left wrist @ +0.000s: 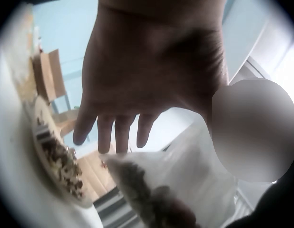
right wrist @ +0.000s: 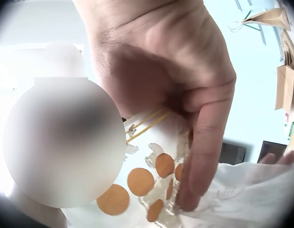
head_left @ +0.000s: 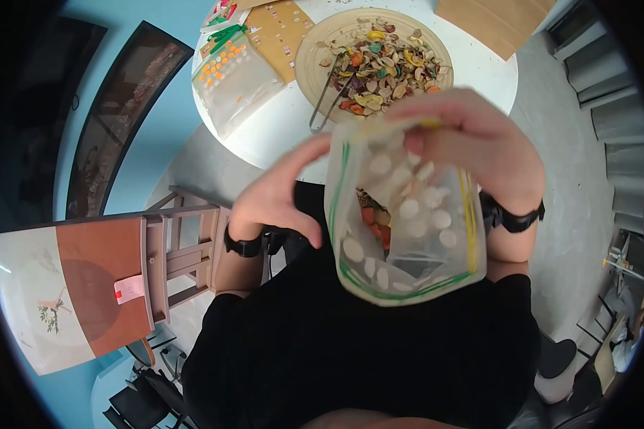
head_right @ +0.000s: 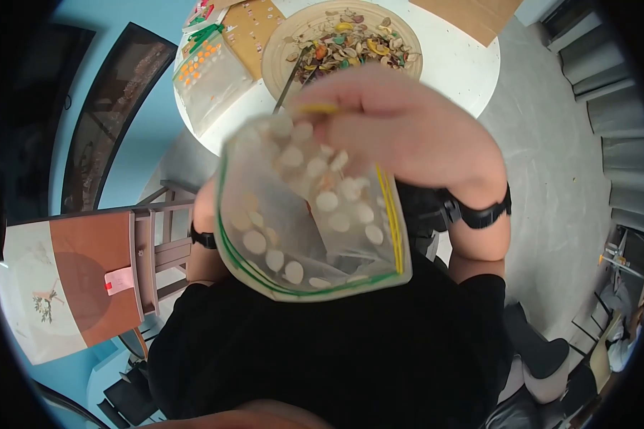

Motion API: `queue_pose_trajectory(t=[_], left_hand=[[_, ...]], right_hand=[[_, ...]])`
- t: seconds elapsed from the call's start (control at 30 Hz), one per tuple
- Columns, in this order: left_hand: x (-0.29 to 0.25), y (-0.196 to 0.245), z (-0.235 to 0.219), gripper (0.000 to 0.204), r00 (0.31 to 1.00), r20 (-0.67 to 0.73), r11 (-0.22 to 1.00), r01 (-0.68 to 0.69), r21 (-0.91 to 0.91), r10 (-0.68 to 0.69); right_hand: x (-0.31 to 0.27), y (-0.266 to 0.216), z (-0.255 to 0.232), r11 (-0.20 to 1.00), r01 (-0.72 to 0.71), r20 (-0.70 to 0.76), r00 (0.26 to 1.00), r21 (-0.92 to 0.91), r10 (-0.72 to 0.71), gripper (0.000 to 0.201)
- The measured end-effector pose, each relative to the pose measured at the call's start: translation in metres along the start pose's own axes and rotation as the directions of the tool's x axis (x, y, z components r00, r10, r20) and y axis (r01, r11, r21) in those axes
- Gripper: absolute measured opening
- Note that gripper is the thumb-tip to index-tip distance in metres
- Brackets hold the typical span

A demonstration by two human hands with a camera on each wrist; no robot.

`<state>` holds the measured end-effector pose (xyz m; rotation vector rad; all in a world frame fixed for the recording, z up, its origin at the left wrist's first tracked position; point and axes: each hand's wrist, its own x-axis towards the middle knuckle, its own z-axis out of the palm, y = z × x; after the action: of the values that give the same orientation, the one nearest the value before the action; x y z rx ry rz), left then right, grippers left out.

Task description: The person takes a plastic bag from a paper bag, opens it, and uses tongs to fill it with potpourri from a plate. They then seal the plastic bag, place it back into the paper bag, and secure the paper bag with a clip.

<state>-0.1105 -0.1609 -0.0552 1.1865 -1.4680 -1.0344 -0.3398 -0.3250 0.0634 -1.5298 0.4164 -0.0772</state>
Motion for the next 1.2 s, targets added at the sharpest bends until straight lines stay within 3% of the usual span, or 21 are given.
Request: queue_pose_trajectory(t=[0.03,0.07,0.17,0.2,0.27,0.3,0.37,0.4,0.43,0.47,0.5,0.53,0.6,0.63,0.7,0.73,0.83,0.87,0.97,1.07,1.2], left_hand=[[0.002,-0.004,0.013,0.104,0.998,0.031,0.996,0.059,-0.073,-0.057],[0.003,-0.006,0.023,0.102,0.992,0.066,0.983,0.12,-0.14,-0.112],[0.006,-0.009,0.028,0.084,0.992,0.103,0.996,0.082,-0.034,-0.079],[0.009,-0.01,0.028,0.077,0.993,0.109,0.998,0.028,0.049,-0.034],[0.011,-0.006,0.028,0.057,0.978,0.154,0.988,0.128,0.085,-0.14],[0.01,-0.006,0.026,0.058,0.976,0.161,0.989,0.144,0.026,-0.146],[0.01,-0.006,0.021,0.062,0.973,0.176,0.982,0.166,-0.09,-0.148],[0.011,-0.006,0.022,0.063,0.974,0.15,0.958,0.197,-0.209,-0.167],[0.01,-0.006,0.023,0.064,0.974,0.123,0.92,0.218,-0.325,-0.188],[0.008,-0.008,0.024,0.065,0.973,0.098,0.869,0.233,-0.436,-0.211],[0.007,-0.013,0.027,0.064,0.982,0.009,0.832,0.166,-0.53,-0.191],[0.006,-0.022,0.033,0.063,0.981,-0.079,0.785,0.09,-0.612,-0.175],[0.013,-0.025,0.031,0.058,0.964,-0.188,0.722,0.005,-0.692,-0.186],[0.02,-0.022,0.027,0.054,0.956,-0.208,0.714,0.001,-0.7,-0.206],[0.033,-0.017,0.022,0.049,0.927,-0.217,0.706,0.066,-0.705,-0.304],[0.043,-0.016,0.02,0.048,0.903,-0.205,0.703,0.135,-0.698,-0.377],[0.061,-0.022,0.021,0.046,0.842,-0.148,0.646,0.273,-0.713,-0.519],[0.064,-0.025,0.022,0.046,0.825,-0.126,0.622,0.305,-0.721,-0.551],[0.062,-0.025,0.024,0.055,0.865,-0.074,0.645,0.311,-0.698,-0.497],[0.06,-0.013,0.022,0.063,0.876,-0.167,0.773,0.292,-0.563,-0.452],[0.066,0.005,-0.001,0.069,0.855,-0.182,0.859,0.427,-0.283,-0.485]], right_hand=[[0.002,-0.003,0.0,0.995,-0.048,-0.045,0.998,0.082,0.052,0.033],[0.003,0.004,0.004,0.99,0.003,-0.133,0.991,0.139,0.015,0.033],[-0.001,0.0,0.004,0.998,0.019,-0.23,0.973,-0.06,-0.033,0.03],[-0.004,-0.008,-0.002,0.968,0.0,-0.206,0.977,-0.249,-0.053,0.029],[-0.007,-0.01,-0.015,0.951,0.059,-0.193,0.974,-0.305,-0.122,0.027],[-0.009,-0.011,-0.021,0.939,0.088,-0.186,0.97,-0.332,-0.156,0.027],[-0.01,-0.008,-0.019,0.984,0.152,-0.371,0.912,-0.092,-0.176,0.027],[-0.007,-0.023,-0.038,0.924,0.005,-0.251,0.962,-0.381,-0.109,0.034],[0.003,-0.028,-0.038,0.994,0.024,-0.377,0.924,-0.106,-0.063,0.033],[0.016,-0.036,-0.031,0.982,0.075,-0.477,0.879,0.175,0.017,0.032],[0.022,-0.03,-0.033,0.938,0.183,-0.519,0.855,0.294,-0.005,0.034],[0.028,-0.024,-0.036,0.87,0.295,-0.56,0.828,0.396,-0.027,0.036],[0.028,0.059,-0.059,0.768,0.557,-0.573,0.758,0.317,-0.313,0.045],[0.025,0.092,-0.066,0.889,0.374,-0.551,0.815,0.262,-0.18,0.059],[0.011,0.107,-0.042,0.967,0.175,-0.382,0.919,0.183,-0.094,0.065],[0.005,0.109,-0.03,0.964,0.094,-0.3,0.954,0.247,-0.016,0.062],[0.004,0.115,-0.011,0.995,0.04,-0.352,0.936,0.096,-0.004,0.06],[0.006,0.117,-0.013,0.994,0.085,-0.399,0.915,0.07,-0.05,0.06],[0.012,0.128,-0.02,0.992,0.123,-0.47,0.874,-0.024,-0.119,0.055],[0.018,0.121,-0.029,0.986,0.161,-0.493,0.854,-0.053,-0.166,0.045],[0.037,0.09,-0.05,0.95,0.217,-0.469,0.83,-0.226,-0.301,0.034]])
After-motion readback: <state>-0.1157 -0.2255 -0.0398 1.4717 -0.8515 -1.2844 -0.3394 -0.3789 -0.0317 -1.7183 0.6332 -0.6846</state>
